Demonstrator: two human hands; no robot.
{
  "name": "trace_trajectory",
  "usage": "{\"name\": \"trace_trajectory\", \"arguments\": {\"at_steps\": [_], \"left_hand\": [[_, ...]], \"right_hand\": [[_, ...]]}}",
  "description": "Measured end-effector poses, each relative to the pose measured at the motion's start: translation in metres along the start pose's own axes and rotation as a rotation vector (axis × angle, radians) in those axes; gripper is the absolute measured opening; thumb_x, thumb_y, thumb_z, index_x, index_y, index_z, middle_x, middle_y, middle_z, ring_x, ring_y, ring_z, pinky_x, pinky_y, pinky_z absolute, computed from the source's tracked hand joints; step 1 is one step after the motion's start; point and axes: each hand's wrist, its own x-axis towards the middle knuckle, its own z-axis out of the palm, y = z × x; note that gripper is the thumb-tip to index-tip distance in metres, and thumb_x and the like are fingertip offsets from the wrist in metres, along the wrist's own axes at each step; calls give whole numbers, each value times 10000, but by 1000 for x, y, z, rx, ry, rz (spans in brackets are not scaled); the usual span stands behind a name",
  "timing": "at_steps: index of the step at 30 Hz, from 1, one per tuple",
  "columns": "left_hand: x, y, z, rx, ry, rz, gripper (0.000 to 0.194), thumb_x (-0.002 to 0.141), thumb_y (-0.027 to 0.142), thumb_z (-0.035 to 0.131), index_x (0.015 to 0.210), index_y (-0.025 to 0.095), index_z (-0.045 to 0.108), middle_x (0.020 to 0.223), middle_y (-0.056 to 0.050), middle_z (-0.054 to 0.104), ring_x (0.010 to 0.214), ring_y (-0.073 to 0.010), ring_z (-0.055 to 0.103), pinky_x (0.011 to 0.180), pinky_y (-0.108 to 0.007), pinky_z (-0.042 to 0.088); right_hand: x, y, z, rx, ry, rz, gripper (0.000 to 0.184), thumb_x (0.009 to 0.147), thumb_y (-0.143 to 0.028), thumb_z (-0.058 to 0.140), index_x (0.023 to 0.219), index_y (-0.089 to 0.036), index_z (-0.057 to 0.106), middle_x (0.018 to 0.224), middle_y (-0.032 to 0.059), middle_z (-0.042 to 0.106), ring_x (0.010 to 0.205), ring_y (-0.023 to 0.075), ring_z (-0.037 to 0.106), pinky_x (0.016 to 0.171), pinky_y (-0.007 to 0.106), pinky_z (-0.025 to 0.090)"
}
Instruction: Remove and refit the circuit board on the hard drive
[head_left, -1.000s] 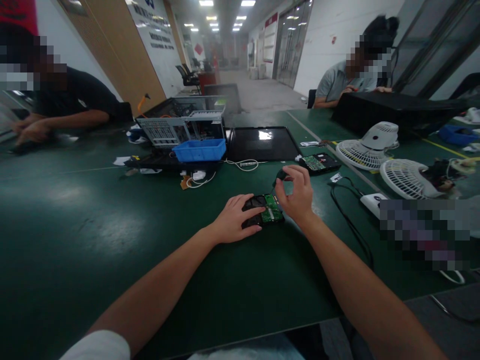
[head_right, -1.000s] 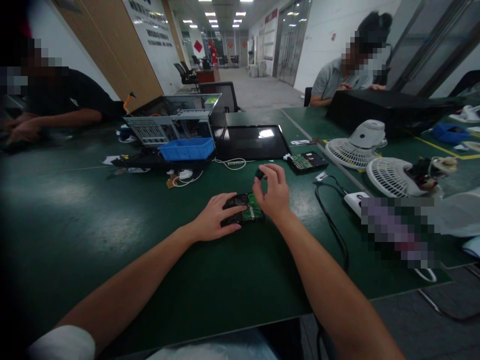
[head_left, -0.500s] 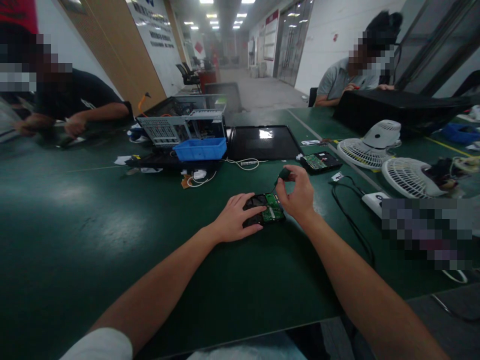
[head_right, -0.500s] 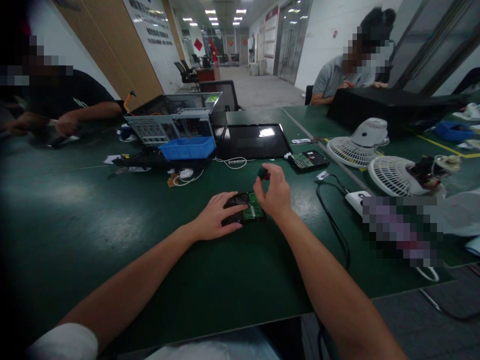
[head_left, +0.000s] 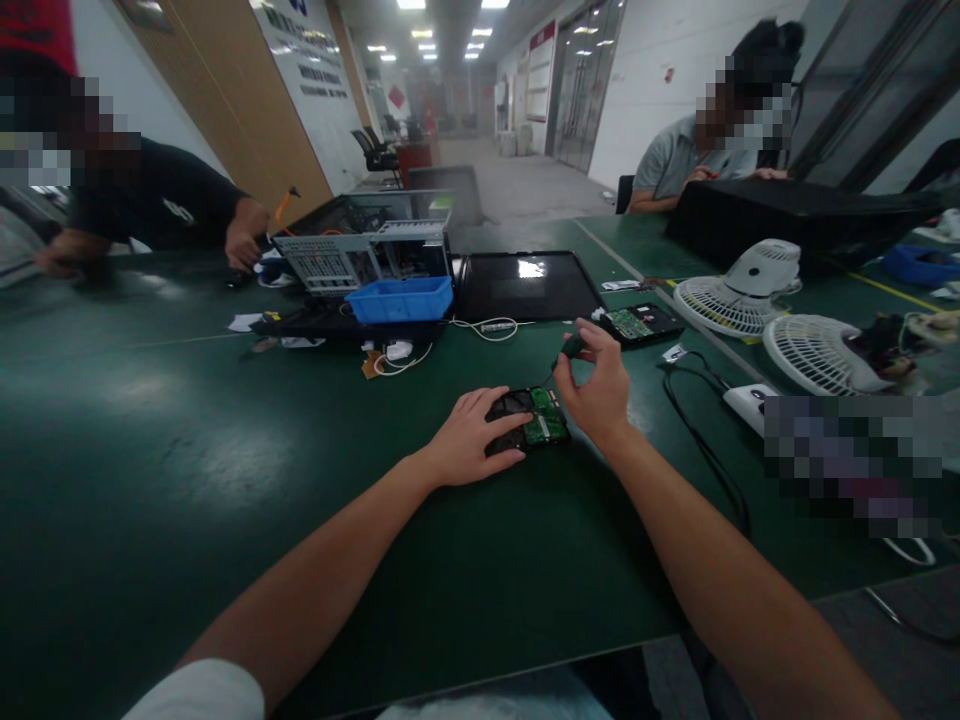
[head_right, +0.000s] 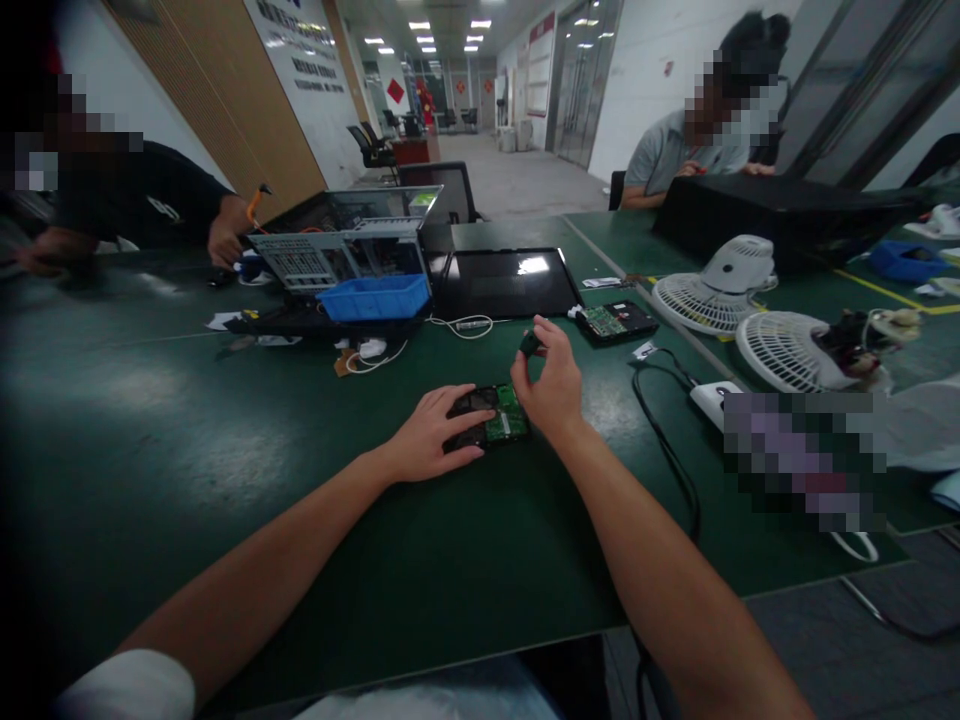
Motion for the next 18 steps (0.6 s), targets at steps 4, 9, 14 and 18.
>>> {"name": "trace_trajectory", "arguments": {"at_steps": [4,9,14,18], "left_hand": [[0,0,0,5,-6,3,631,969,611,577,1546,368,501,1666,-120,285,1470,-407,343,1179,-645,311],[0,0,1,11,7,5,627,964,612,587,1533,358,520,1667,-120,286,1466,-404,349,1186,-636,307],[0,-1,2,6,8,7,629,963,620,583,1531,356,524,1662,-118,295,1465,-402,350,1186,-635,309],[0,-1,1,1,6,3,621,965,610,584,1534,369,518,1666,-110,291,1465,-401,351,1186,-641,308]], "right_hand": [[0,1,0,-32,37,1,429,948,-268,669,1329,-257,472,1354,143,606,1118,258,680,851,447,640],[2,0,-4,-80,31,-23,379,946,-280,659,1299,-244,523,1204,117,586,1049,257,637,797,436,634],[1,0,-4,-46,3,-11,416,940,-228,621,1343,-247,520,1241,126,546,996,242,618,796,441,635],[1,0,-2,-40,-2,-4,441,947,-216,606,1368,-259,483,1295,133,565,1053,256,638,819,449,632]]}}
